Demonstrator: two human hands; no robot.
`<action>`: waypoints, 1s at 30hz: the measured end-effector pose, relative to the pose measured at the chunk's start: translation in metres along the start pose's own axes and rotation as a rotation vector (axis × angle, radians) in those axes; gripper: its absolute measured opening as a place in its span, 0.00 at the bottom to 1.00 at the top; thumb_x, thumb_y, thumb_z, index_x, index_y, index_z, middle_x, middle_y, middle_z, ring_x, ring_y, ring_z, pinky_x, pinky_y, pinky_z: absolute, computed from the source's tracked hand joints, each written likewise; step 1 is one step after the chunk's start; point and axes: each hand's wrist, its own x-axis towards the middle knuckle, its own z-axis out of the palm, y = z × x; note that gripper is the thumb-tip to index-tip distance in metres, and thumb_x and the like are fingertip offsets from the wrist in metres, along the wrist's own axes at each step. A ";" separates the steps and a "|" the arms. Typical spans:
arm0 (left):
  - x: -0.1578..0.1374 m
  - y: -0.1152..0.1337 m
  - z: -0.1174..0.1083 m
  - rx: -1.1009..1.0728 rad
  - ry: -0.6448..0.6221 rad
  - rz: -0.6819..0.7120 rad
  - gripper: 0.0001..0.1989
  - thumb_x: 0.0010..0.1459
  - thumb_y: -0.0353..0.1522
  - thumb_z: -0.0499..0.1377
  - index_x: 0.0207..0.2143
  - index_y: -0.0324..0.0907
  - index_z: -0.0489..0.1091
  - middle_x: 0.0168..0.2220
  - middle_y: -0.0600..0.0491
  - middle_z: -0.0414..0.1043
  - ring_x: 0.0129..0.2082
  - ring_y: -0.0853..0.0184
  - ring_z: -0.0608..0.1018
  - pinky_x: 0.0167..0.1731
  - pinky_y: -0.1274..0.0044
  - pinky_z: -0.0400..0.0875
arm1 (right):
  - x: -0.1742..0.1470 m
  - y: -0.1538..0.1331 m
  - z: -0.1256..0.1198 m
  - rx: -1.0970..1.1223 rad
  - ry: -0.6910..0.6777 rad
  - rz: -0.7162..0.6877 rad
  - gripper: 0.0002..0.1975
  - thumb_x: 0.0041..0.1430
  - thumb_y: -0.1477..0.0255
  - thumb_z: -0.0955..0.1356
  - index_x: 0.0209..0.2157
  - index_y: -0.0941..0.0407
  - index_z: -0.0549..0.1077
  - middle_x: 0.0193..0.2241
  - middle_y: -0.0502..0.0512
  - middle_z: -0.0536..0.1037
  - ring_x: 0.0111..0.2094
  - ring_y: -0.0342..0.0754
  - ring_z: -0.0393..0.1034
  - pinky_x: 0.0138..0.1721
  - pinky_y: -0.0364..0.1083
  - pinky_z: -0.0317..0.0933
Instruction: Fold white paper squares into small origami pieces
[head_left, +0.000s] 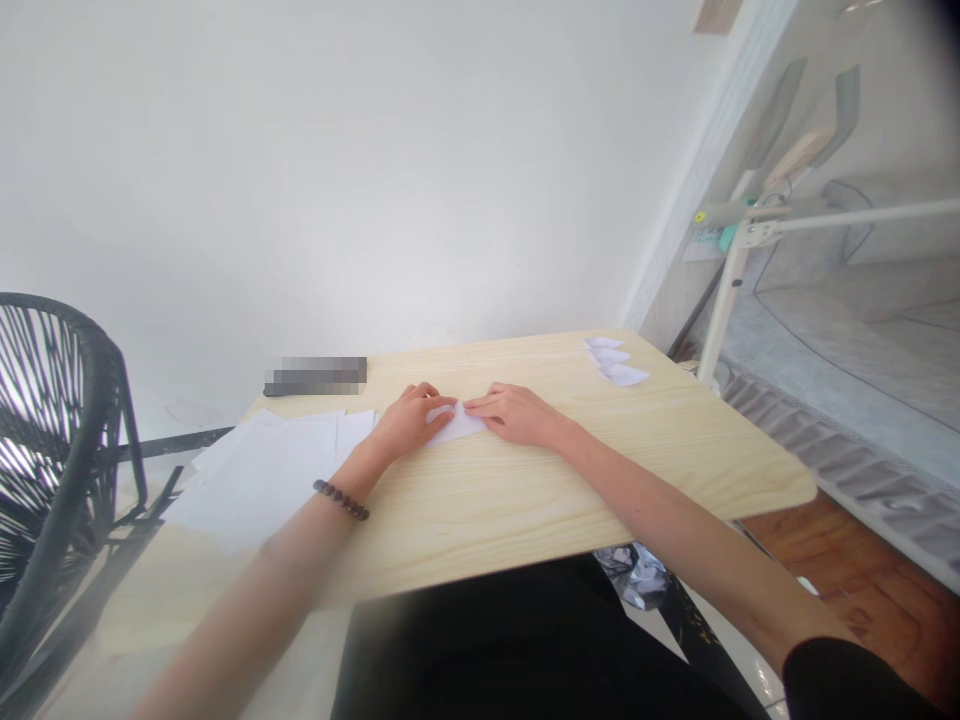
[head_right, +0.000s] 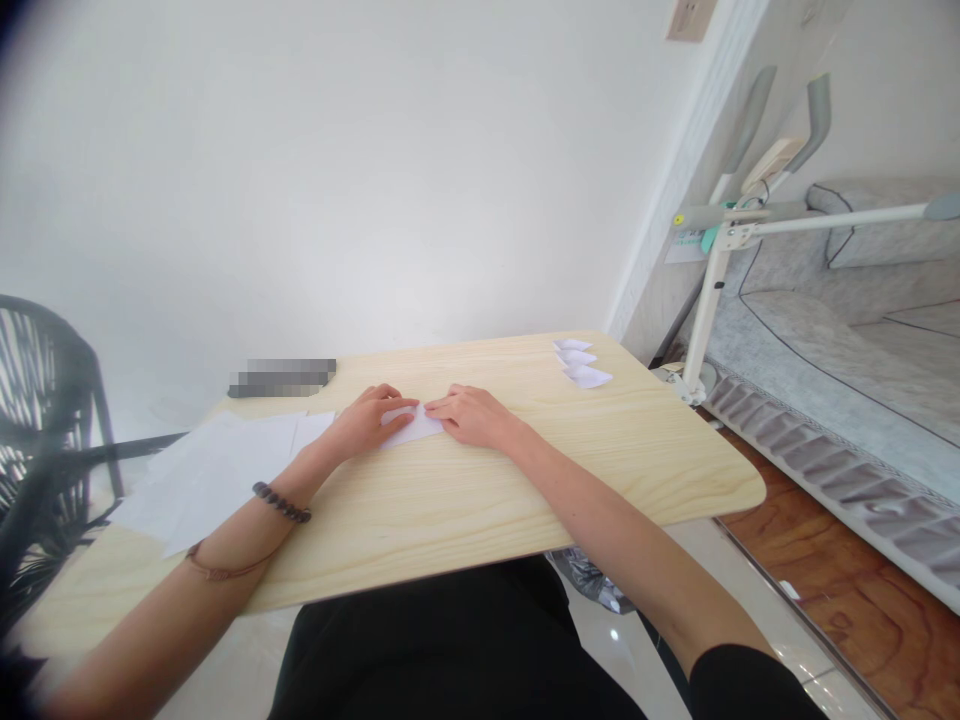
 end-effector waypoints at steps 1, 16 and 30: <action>0.000 0.000 0.000 -0.001 0.002 -0.001 0.19 0.56 0.42 0.46 0.45 0.48 0.66 0.37 0.49 0.62 0.40 0.63 0.65 0.43 0.70 0.60 | 0.000 0.000 0.000 -0.002 0.000 0.000 0.16 0.55 0.77 0.59 0.42 0.53 0.71 0.43 0.46 0.72 0.34 0.46 0.61 0.37 0.45 0.59; -0.001 0.003 -0.003 0.007 -0.016 -0.011 0.18 0.56 0.41 0.46 0.47 0.49 0.64 0.38 0.49 0.61 0.41 0.63 0.65 0.44 0.70 0.59 | 0.000 -0.003 -0.004 0.009 -0.012 0.010 0.16 0.54 0.77 0.59 0.42 0.53 0.71 0.43 0.47 0.72 0.35 0.46 0.61 0.38 0.45 0.58; -0.001 0.003 -0.003 0.017 -0.021 -0.014 0.18 0.56 0.41 0.45 0.46 0.49 0.65 0.38 0.49 0.61 0.41 0.63 0.64 0.43 0.70 0.60 | 0.000 -0.002 -0.003 -0.003 -0.024 0.018 0.16 0.54 0.78 0.59 0.43 0.54 0.70 0.43 0.46 0.72 0.35 0.46 0.61 0.39 0.45 0.59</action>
